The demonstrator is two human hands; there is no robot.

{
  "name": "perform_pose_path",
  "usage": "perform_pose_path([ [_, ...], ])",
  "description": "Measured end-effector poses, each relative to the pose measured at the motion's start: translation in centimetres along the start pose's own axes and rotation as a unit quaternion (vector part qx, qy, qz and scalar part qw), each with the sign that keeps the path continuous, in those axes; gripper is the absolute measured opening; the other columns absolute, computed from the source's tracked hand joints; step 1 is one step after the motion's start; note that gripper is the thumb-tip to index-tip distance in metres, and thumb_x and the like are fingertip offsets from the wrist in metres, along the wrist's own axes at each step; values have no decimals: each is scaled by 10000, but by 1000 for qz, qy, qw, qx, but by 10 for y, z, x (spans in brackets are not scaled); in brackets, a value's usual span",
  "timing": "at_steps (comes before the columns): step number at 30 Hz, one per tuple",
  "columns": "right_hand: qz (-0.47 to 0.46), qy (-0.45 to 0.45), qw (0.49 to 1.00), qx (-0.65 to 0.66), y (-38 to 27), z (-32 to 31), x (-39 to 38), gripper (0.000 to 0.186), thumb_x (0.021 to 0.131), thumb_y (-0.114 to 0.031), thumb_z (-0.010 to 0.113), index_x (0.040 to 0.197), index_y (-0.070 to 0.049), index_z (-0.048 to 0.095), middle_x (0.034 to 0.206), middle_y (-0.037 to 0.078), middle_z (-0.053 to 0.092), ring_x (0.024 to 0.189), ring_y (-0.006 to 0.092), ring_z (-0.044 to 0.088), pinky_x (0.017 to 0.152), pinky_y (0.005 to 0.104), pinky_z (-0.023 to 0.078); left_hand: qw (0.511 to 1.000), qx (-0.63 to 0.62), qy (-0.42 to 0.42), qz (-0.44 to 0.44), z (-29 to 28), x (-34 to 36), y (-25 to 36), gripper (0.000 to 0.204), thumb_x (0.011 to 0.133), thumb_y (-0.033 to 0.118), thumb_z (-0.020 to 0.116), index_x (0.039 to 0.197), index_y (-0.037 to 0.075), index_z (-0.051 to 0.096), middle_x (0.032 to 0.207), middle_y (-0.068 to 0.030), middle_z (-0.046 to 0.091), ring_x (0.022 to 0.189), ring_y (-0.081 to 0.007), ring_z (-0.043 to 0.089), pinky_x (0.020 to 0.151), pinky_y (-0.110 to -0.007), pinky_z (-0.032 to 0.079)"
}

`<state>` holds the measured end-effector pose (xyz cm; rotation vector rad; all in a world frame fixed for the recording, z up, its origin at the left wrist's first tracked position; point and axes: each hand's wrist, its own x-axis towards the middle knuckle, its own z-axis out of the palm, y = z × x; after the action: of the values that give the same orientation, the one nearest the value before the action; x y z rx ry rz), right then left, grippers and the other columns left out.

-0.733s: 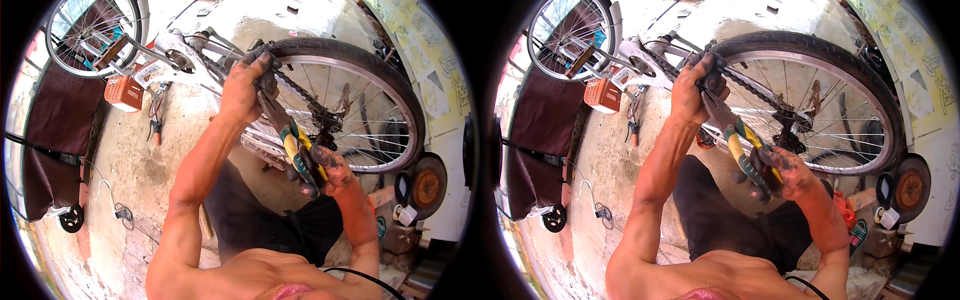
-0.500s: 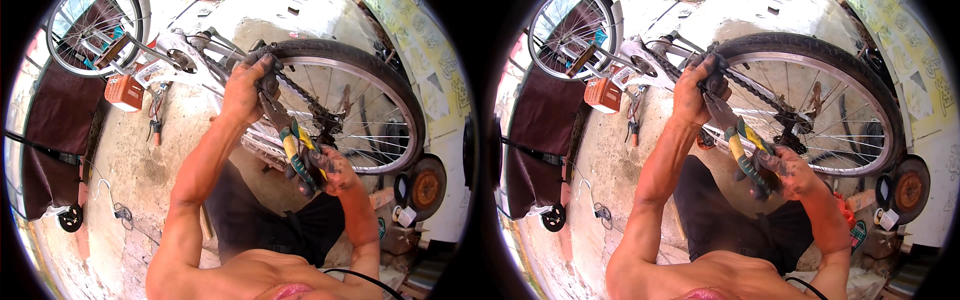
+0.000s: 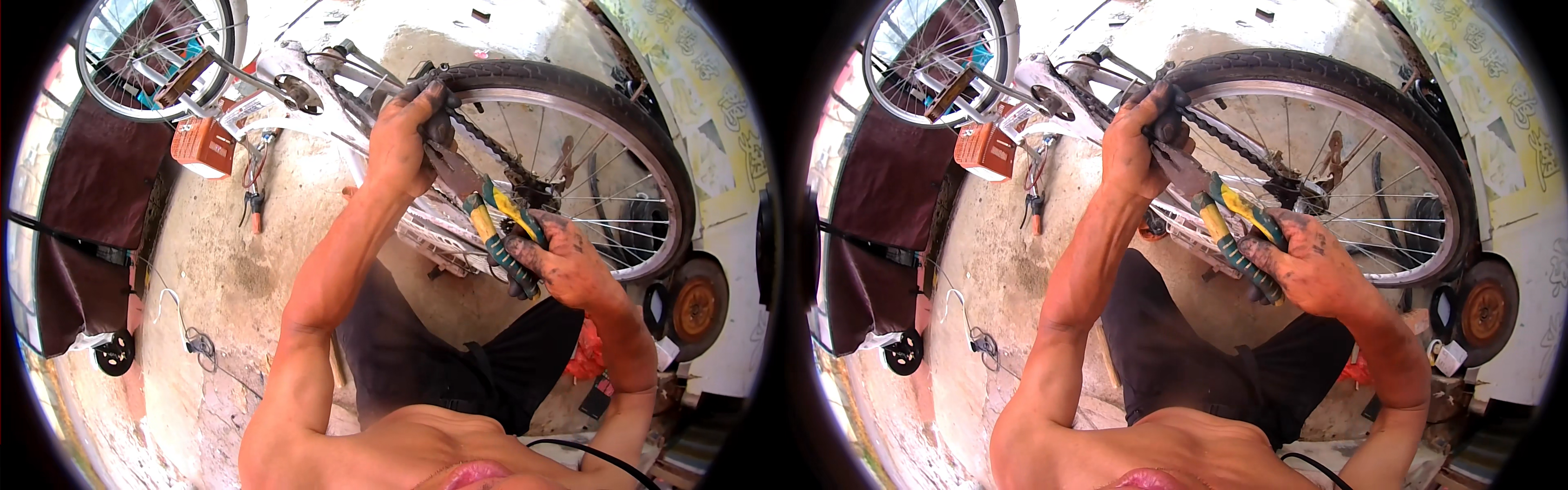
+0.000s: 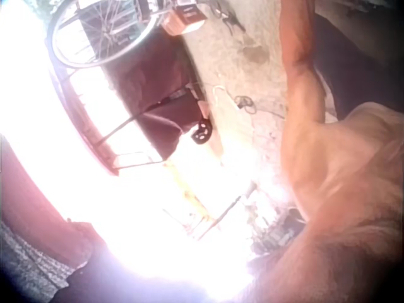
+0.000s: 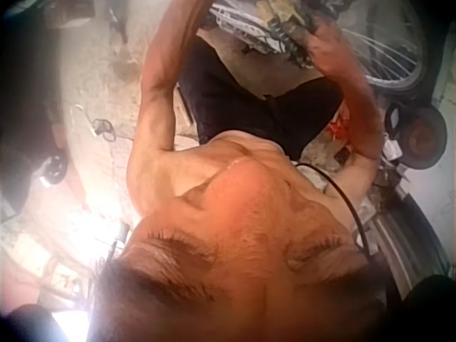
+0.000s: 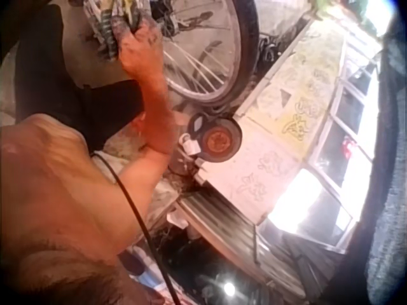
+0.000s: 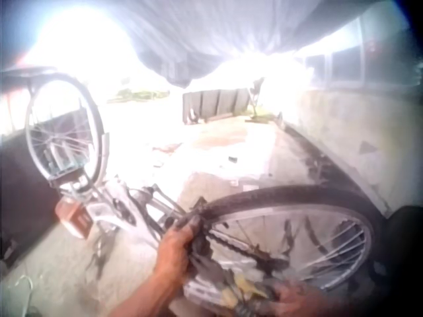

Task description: The person repairs a bicycle chain by hand, using pliers to manipulate the links while the bike is upside down.

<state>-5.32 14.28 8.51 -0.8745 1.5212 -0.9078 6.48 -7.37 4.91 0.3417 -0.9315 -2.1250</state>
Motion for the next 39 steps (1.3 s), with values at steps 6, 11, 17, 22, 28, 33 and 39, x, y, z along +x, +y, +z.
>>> perform_pose_path([
  [6,11,-17,998,55,9,7,-2,493,909,-287,745,1273,-27,539,968,104,722,686,158,671,593,292,551,1000,20,0,13,6,-4,-3,229,979,218,602,952,-9,620,565,-17,460,463,-137,416,458,-295,355],
  [11,27,-50,994,91,1,12,-3,397,947,-243,702,1238,-5,575,958,81,722,713,145,660,626,287,535,999,31,-16,29,4,-5,-3,230,977,215,605,952,-14,618,569,-20,469,465,-133,416,460,-291,354],
  [17,-248,16,906,-341,-1,9,0,312,937,-189,681,1144,29,597,896,141,703,739,265,675,696,354,526,999,32,-3,31,5,-4,-4,233,981,215,596,941,-14,610,565,-16,453,469,-131,413,462,-293,344],
  [22,-62,50,973,-216,-9,23,-4,499,942,-317,695,1262,35,543,837,127,686,789,220,670,709,350,534,999,22,9,32,2,-5,-5,239,984,216,586,938,-17,605,561,-11,437,469,-131,402,460,-296,334],
  [28,-123,93,941,-300,7,21,-3,302,906,-219,691,1074,17,606,884,179,665,781,290,652,739,388,507,999,24,-20,16,-3,-6,-6,226,986,204,591,995,-19,624,624,-24,523,493,-122,446,470,-279,366],
  [33,-75,16,986,-148,74,-3,-14,377,960,-321,662,1161,-4,628,1019,124,697,914,241,665,823,368,514,991,81,-101,-20,-7,-15,-7,186,957,152,652,1074,9,676,868,-37,689,608,-80,546,526,-214,427],
  [39,-7,-2,999,46,181,15,1,410,980,-305,643,1245,2,586,1030,86,728,878,208,697,797,349,538,979,136,-147,-46,-18,-11,-4,208,969,163,633,1063,-15,682,820,-26,665,622,-74,555,519,-209,416],
])
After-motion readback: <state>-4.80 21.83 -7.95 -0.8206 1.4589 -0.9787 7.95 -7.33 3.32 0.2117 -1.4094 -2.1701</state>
